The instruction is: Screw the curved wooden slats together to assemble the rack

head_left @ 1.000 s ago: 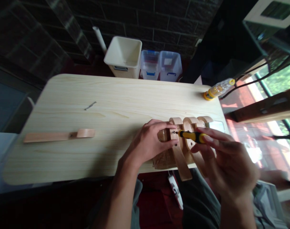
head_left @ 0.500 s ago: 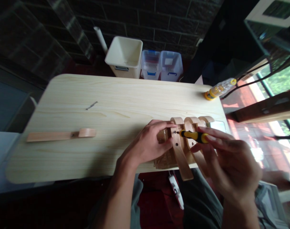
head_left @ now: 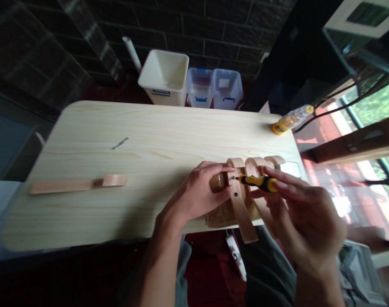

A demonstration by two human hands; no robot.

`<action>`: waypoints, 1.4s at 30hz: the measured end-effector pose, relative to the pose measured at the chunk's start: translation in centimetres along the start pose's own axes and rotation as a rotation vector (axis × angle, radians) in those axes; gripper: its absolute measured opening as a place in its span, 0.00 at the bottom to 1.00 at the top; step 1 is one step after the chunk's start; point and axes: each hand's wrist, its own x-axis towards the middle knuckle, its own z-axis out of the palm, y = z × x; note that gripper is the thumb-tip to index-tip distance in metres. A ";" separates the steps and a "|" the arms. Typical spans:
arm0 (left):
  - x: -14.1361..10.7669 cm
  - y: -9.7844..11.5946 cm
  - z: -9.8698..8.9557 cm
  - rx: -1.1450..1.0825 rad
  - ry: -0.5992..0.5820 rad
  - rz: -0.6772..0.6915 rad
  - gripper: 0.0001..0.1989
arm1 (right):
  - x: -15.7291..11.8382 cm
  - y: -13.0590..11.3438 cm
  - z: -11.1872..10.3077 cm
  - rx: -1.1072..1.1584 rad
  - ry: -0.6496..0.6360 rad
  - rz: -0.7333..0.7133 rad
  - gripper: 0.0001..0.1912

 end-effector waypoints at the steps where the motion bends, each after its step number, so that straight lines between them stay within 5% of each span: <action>1: 0.0 0.0 0.0 -0.002 0.000 0.000 0.20 | 0.0 0.1 0.0 -0.014 -0.008 -0.001 0.17; 42: 0.0 0.0 0.2 0.003 0.017 0.004 0.17 | -0.1 0.8 0.0 -0.074 0.033 0.034 0.15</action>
